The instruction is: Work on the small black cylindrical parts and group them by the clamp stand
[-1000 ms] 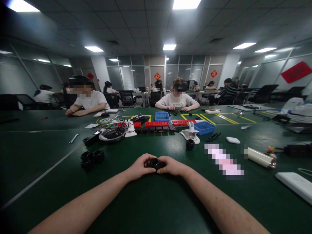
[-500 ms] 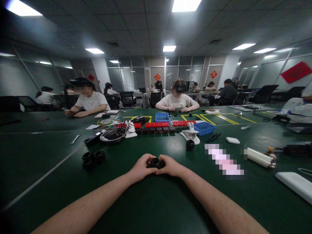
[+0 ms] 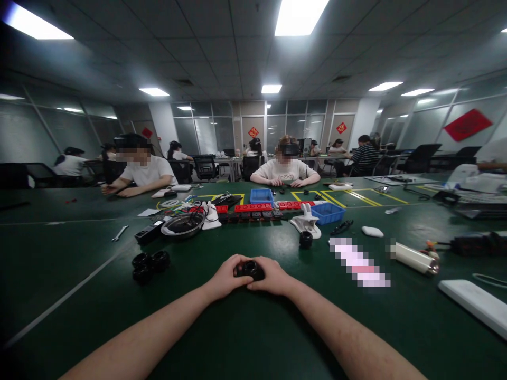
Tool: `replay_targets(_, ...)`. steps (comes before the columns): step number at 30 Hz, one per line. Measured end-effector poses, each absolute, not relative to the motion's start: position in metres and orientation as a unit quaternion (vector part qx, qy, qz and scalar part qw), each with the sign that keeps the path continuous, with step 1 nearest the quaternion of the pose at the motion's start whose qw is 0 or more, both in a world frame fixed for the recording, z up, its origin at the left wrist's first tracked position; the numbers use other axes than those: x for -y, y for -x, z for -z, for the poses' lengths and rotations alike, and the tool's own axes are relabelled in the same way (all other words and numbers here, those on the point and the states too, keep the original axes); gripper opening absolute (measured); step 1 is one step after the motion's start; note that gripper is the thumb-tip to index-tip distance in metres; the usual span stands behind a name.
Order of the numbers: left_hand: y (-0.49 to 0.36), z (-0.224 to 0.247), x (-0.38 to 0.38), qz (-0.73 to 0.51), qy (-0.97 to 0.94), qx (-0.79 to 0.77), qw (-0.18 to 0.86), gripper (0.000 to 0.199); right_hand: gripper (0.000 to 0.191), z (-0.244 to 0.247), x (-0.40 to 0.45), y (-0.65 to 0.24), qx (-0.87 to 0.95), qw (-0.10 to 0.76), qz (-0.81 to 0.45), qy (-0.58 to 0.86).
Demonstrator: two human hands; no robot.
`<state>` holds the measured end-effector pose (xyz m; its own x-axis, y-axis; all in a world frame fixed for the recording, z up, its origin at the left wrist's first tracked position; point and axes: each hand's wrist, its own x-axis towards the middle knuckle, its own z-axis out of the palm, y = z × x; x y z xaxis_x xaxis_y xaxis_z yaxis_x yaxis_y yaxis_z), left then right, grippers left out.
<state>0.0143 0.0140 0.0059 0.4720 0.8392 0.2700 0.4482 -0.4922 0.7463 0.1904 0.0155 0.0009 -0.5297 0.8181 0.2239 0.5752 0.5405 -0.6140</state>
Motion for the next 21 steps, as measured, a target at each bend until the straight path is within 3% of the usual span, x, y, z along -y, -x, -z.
replay_targets(5, -0.012, -0.007, -0.016, -0.309, -0.807, -0.385, 0.324, 0.038, 0.038, -0.01, -0.021, -0.199, 0.821, 0.219, -0.401, 0.341)
replay_targets(11, -0.012, -0.005, -0.018, -0.31, -0.807, -0.378, 0.332, 0.04, 0.027, -0.005, -0.027, -0.201, 0.829, 0.207, -0.369, 0.367)
replay_targets(21, -0.013, -0.003, -0.019, -0.307, -0.807, -0.391, 0.32, 0.039, 0.028, -0.005, -0.026, -0.199, 0.809, 0.214, -0.407, 0.365)
